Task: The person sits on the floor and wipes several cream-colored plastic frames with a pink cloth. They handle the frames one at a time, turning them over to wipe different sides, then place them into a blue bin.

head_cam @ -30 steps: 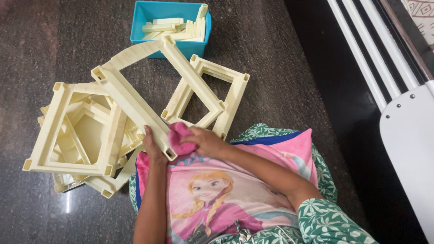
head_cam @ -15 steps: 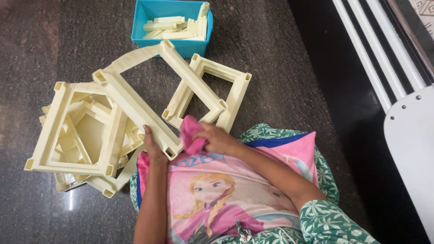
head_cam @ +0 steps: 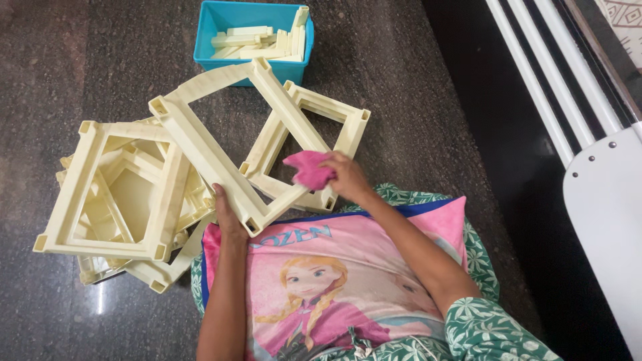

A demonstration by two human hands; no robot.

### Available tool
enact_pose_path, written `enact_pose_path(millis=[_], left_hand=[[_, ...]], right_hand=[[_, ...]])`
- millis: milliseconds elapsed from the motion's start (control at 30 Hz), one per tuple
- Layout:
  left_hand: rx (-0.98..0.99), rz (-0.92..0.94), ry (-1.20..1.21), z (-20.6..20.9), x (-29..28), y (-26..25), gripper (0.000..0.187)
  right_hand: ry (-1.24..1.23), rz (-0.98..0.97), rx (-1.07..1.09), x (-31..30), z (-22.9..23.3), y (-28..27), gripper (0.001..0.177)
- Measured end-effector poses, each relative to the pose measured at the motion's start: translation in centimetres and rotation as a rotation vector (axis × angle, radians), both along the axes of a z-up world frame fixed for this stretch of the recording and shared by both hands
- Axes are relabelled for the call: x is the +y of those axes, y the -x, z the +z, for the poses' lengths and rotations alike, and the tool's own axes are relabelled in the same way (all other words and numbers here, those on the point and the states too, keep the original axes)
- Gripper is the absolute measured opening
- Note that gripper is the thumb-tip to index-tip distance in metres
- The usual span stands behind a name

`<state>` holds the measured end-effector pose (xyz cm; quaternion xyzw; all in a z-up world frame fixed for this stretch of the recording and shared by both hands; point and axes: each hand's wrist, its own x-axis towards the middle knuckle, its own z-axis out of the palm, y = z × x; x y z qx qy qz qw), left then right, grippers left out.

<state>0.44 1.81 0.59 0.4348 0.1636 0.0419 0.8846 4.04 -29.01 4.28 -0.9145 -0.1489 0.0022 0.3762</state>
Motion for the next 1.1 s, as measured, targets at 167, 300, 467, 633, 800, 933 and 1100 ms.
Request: enact_pose_path(millis=[167,300,467,633,800,933,1100], left_hand=[[0.120,-0.046,0.050,-0.3,0.0,-0.1,0.079],[-0.006,-0.168,0.199,-2.1,0.5,0.0,0.084],[0.064,-0.125,0.033,-2.4,-0.5,-0.3,0.072],[0.082,-0.273,-0.265,-1.6,-1.0,0.5,0.068],[0.027,-0.258,-0.352,-2.8,-0.5,0.4,0.065],[0.039,-0.238,-0.256,-3.7,0.2,0.1,0.072],[0.059,-0.084,-0.196,-3.3,0.2,-0.4,0.058]], right_hand=[[-0.281,0.387,0.106,7.7,2.3,4.0,0.050],[-0.173,0.418,-0.208,11.9,3.9,5.5,0.051],[-0.049,0.285,-0.582,15.5,5.1,0.5,0.041],[-0.027,0.069,-0.463,16.3,7.2,-8.1,0.037],[-0.058,0.047,-0.240,14.0,6.9,-9.7,0.034],[-0.075,0.302,-0.253,12.4,4.6,-3.9,0.040],[0.011,0.464,-0.009,7.6,3.1,-0.2,0.036]])
